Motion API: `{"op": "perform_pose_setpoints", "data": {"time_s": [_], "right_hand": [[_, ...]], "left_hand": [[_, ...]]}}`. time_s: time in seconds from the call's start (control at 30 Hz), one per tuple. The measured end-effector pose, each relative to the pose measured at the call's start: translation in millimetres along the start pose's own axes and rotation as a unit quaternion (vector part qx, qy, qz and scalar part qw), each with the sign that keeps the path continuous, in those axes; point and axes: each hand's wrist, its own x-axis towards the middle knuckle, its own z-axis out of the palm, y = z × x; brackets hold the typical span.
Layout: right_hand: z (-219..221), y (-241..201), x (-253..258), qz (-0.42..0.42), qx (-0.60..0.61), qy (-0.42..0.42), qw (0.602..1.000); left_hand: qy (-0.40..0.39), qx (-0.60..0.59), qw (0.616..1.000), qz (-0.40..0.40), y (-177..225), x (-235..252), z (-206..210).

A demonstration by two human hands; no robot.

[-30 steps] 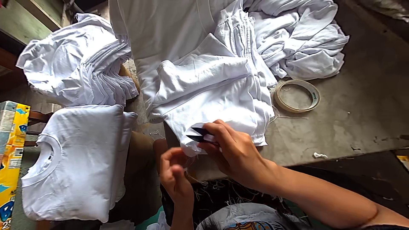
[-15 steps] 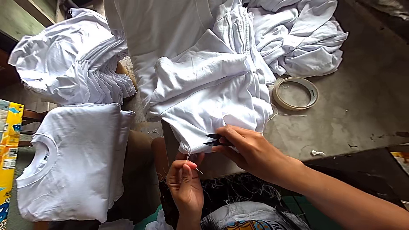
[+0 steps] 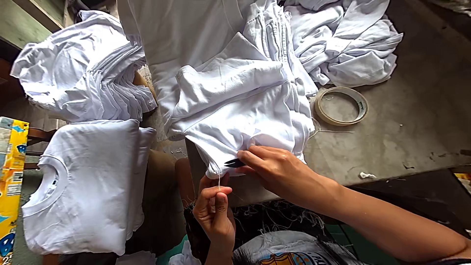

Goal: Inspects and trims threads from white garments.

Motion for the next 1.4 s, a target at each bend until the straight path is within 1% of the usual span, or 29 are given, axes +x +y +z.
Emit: {"op": "perform_pose_setpoints", "data": {"time_s": [0.07, 0.17, 0.3, 0.53, 0.7, 0.77, 0.83, 0.9, 0.93, 1.0, 1.03, 1.07, 1.1, 1.17, 1.23, 1.33, 1.4], "right_hand": [[-0.8, -1.0, -0.1, -0.006, 0.001, -0.011, 1.000], [0.6, -1.8, 2.0, -0.018, -0.005, -0.018, 1.000], [2.3, -1.2, 3.1, -0.029, -0.012, -0.010, 0.999], [-1.8, -0.2, 1.9, -0.034, -0.014, -0.023, 0.999], [0.9, -1.0, 4.5, -0.024, -0.008, -0.014, 1.000], [-1.2, 0.5, 4.3, -0.009, -0.001, -0.006, 1.000], [-9.2, 1.4, 2.6, 0.004, 0.008, 0.012, 1.000], [-26.5, -0.5, -0.9, 0.014, 0.017, 0.035, 0.999], [-36.7, -2.4, -2.3, 0.017, 0.020, 0.048, 0.999], [-53.2, -6.7, -4.5, 0.017, 0.022, 0.065, 0.997], [-57.5, -8.5, -5.5, 0.017, 0.021, 0.069, 0.997], [-58.9, -9.3, -5.9, 0.017, 0.019, 0.074, 0.997], [-58.3, -8.8, -5.7, 0.019, 0.015, 0.078, 0.997], [-52.4, -3.6, -6.7, 0.032, 0.007, 0.082, 0.996], [-38.8, 6.2, -10.1, 0.054, 0.004, 0.079, 0.995], [-6.0, 22.2, -11.9, 0.085, 0.001, 0.076, 0.993], [3.9, 23.2, -10.3, 0.104, -0.018, 0.075, 0.992]], "left_hand": [[-0.001, -0.008, 1.000, 0.001, -0.5, -0.3, 1.0], [-0.007, 0.018, 1.000, 0.007, -0.5, 1.1, 1.1], [-0.020, 0.034, 0.999, 0.012, 1.6, 3.3, -1.6], [-0.024, 0.042, 0.999, 0.011, 2.8, 3.7, -2.3], [-0.037, 0.056, 0.998, 0.017, 3.0, 5.4, -4.0], [-0.039, 0.009, 0.999, 0.008, 2.0, 4.4, -4.6], [-0.013, -0.102, 0.994, -0.040, 0.5, 1.3, -0.2], [0.010, -0.216, 0.966, -0.142, 2.9, -5.8, 10.8], [-0.006, -0.270, 0.942, -0.197, 4.2, -9.2, 16.8], [-0.034, -0.386, 0.875, -0.289, 4.6, -7.8, 27.8], [-0.021, -0.425, 0.848, -0.317, 4.6, -2.3, 31.5], [0.010, -0.442, 0.834, -0.330, 5.4, 5.7, 33.7], [0.043, -0.448, 0.831, -0.327, 7.4, 14.4, 35.0], [0.121, -0.432, 0.843, -0.296, 14.9, 26.5, 38.4], [0.187, -0.382, 0.865, -0.266, 19.4, 28.6, 43.4], [0.193, -0.340, 0.895, -0.215, 10.9, 19.2, 48.4], [0.185, -0.314, 0.914, -0.177, 1.8, 15.5, 49.6]]}}
